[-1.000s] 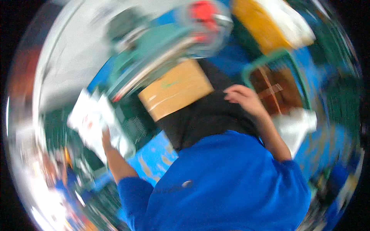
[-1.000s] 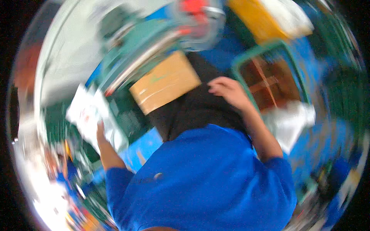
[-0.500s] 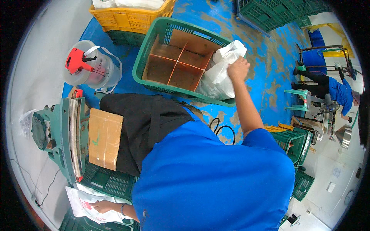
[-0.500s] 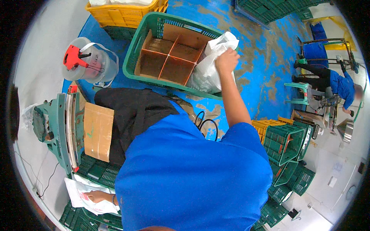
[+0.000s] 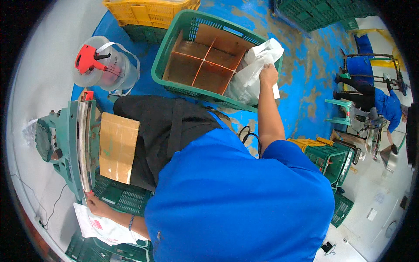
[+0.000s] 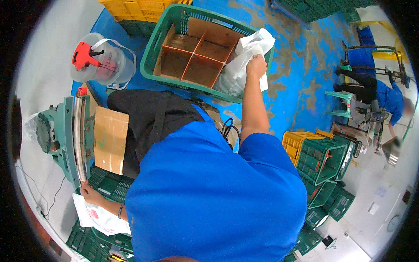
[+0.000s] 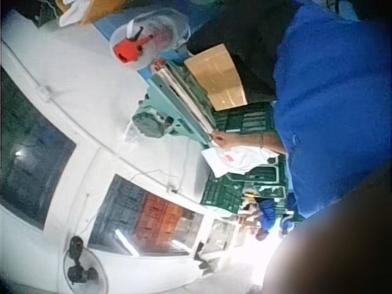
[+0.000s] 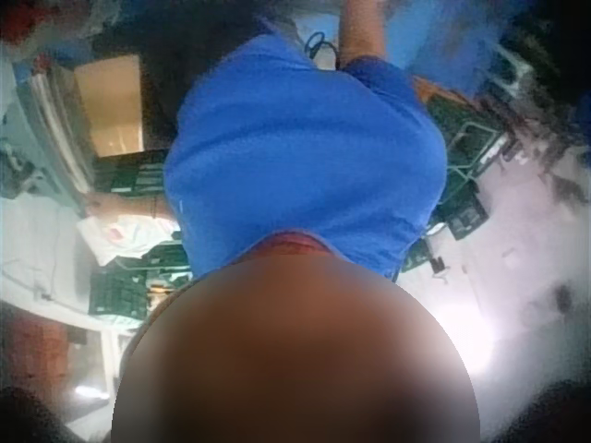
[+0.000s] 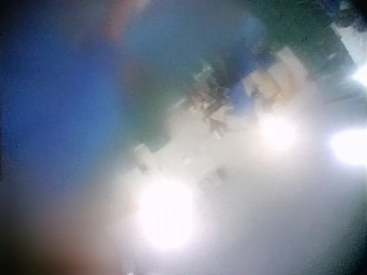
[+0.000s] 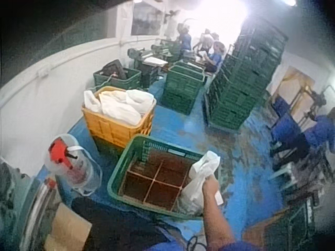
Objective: The person repeatedly picks white plastic bags from a green basket, places them on a heat-sealing machine, and seals them using a red handheld heat gun. Sealed bags are placed into a yellow basket. The process is repeated continuously throughout the clip.
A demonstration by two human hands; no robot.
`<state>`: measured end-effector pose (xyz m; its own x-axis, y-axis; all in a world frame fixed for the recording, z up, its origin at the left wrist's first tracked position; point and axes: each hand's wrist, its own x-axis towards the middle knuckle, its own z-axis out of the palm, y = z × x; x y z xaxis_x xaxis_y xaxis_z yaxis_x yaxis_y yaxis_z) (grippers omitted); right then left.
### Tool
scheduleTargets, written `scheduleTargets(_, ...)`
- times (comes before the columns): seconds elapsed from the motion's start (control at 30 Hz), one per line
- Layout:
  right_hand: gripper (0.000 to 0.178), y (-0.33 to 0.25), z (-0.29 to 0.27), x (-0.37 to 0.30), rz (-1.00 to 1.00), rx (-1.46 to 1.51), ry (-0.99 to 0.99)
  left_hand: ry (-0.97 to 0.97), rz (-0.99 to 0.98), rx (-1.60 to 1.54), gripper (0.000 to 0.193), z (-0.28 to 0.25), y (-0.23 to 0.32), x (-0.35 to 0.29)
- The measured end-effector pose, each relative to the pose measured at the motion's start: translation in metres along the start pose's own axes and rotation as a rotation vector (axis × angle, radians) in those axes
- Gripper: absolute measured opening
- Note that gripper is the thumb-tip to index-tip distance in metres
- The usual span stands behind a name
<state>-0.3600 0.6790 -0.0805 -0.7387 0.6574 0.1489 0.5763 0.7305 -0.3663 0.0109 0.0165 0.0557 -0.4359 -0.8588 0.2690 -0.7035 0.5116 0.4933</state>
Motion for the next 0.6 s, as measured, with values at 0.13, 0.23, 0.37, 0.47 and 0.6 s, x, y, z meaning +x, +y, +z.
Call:
scheduleTargets(0.13, 0.021, -0.001, 0.004, -0.014, 0.029, 0.504, 0.190, -0.049, -0.043, -0.011, 0.030, 0.006, 0.001, -0.015)
scheduleTargets(0.23, 0.021, -0.013, -0.023, -0.039, 0.027, 0.823, 0.150, -0.061, -0.049, -0.060, 0.032, 0.003, 0.000, -0.026)
scheduleTargets(0.37, 0.019, -0.051, -0.106, -0.054, -0.361, 0.829, 0.040, -0.145, -0.118, -0.098, 0.033, -0.002, 0.020, -0.022)
scheduleTargets(0.47, 0.020, -0.095, -0.182, -0.052, -0.554, 0.925, -0.007, -0.321, -0.084, -0.290, 0.030, 0.014, 0.069, -0.017)
scheduleTargets(0.6, 0.023, -0.162, -0.269, -0.060, -0.770, 1.258, -0.056, -0.841, 0.184, -0.604, 0.019, 0.064, 0.178, -0.040)
